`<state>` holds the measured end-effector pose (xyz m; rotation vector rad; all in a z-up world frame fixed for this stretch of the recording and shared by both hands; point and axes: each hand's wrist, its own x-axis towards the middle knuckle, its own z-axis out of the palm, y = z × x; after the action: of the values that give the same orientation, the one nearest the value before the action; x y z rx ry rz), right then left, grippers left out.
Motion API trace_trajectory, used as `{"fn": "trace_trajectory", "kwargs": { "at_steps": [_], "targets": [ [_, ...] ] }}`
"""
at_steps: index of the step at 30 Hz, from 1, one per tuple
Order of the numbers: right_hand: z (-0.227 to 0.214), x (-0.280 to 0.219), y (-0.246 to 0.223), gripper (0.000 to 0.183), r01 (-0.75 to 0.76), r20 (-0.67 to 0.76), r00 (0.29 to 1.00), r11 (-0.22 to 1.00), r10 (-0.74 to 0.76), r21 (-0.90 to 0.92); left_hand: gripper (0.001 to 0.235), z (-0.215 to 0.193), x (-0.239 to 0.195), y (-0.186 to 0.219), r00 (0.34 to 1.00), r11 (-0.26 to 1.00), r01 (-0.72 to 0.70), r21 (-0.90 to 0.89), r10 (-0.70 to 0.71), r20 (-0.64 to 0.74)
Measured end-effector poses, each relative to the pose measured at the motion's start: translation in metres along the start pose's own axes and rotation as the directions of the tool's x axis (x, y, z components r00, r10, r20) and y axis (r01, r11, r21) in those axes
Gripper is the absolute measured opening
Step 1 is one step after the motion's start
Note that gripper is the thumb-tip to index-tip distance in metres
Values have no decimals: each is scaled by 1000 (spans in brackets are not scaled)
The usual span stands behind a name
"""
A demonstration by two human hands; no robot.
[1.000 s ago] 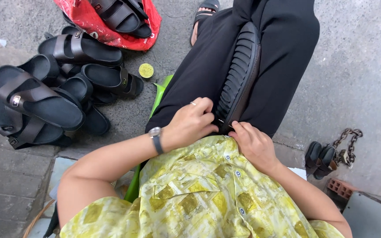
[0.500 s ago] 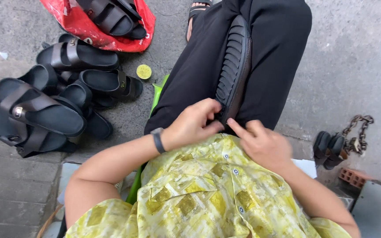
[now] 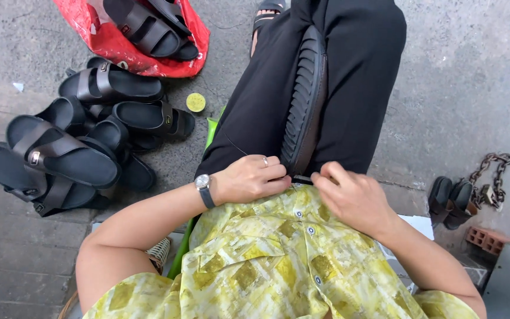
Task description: Hand-stitching the sole of a sandal to repair it.
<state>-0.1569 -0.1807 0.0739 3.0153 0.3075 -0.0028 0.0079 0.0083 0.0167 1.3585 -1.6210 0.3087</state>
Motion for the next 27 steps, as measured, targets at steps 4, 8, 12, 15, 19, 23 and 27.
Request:
{"fn": "trace_trajectory", "kwargs": {
  "at_steps": [4, 8, 12, 15, 19, 23, 27],
  "targets": [
    [-3, -3, 3, 12, -105, -85, 988, 956, 132, 273, 22, 1, -3, -1, 1000, 1000, 8, -19, -8, 16],
    [-18, -9, 22, 9, -65, -342, 805, 646, 484, 761, 21, 4, -3, -1, 999, 999, 34, -41, -33, 22],
    [7, -104, 138, 60, -431, -602, 443, 747, 664, 507, 13, -11, -1, 1, 965, 977, 154, -146, -117, 236],
    [-8, -108, 146, 31, -558, -335, 720, 794, 607, 240, 17, -9, 2, 2, 976, 955, 217, -201, -207, 68],
    [-34, -38, 79, 33, -659, 380, 751, 649, 540, 380, 36, -1, -8, 3, 848, 881, 465, 87, -471, 244],
    [-20, 12, 4, 47, -70, -46, 993, 865, 106, 498, 33, -13, 4, 3, 652, 694, 709, -125, -578, 491],
    [-3, 7, 2, 18, -201, 78, 973, 635, 216, 745, 24, -23, 24, -15, 702, 365, 678, -638, -578, 416]
  ]
}}
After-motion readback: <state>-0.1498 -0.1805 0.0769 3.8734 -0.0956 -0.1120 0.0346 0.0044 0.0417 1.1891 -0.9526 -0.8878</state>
